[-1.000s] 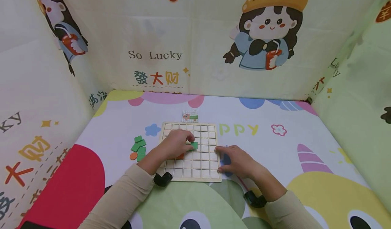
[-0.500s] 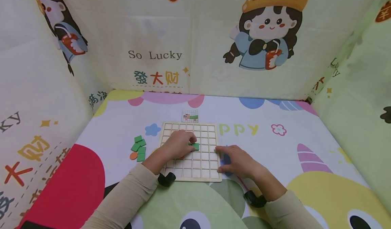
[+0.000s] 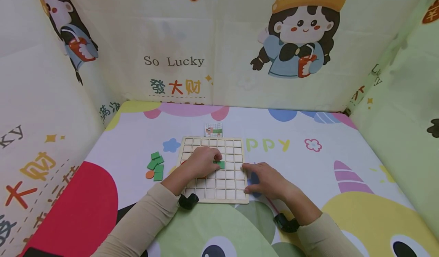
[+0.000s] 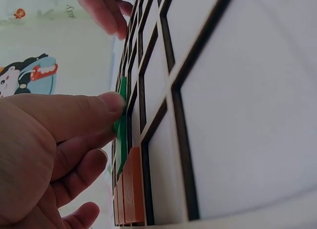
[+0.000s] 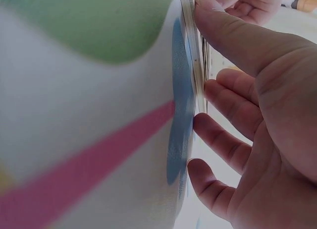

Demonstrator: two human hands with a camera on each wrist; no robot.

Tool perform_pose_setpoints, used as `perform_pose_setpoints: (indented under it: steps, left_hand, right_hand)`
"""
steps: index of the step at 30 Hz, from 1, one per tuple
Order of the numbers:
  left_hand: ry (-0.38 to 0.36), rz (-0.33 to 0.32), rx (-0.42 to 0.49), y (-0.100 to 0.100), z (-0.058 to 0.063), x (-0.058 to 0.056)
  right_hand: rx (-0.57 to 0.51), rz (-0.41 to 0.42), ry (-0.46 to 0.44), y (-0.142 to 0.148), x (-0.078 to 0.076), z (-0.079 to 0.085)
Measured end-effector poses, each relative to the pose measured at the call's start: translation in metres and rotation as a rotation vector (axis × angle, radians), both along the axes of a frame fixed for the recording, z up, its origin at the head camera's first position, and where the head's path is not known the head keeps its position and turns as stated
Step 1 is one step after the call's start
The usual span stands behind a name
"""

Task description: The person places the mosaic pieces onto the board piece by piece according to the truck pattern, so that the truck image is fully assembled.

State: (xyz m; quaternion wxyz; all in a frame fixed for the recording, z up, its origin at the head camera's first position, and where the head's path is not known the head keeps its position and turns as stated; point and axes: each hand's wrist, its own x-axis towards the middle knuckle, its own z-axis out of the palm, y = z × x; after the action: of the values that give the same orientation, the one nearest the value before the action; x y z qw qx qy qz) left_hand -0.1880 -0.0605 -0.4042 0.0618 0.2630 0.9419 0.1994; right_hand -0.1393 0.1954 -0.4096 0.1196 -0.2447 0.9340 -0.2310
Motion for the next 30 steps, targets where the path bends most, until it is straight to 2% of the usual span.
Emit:
perform_pose_setpoints:
  steps: [10, 20, 30]
  left_hand:
    - [-0.021, 0.001, -0.005, 0.0019, 0.0019, 0.0016]
    - [0.005, 0.004, -0.044, 0.0012, 0.0036, 0.0022]
    - [-0.026, -0.016, -0.009, 0.0000, 0.0043, 0.0010]
  right_hand:
    - [-0.001, 0.011, 0.012, 0.0002, -0.0004, 0.0000]
    - [0.000, 0.000, 0.006, 0.0001, 0.0002, 0.0003]
    - [0.001, 0.001, 0.015, 0.0004, -0.0002, -0.0007]
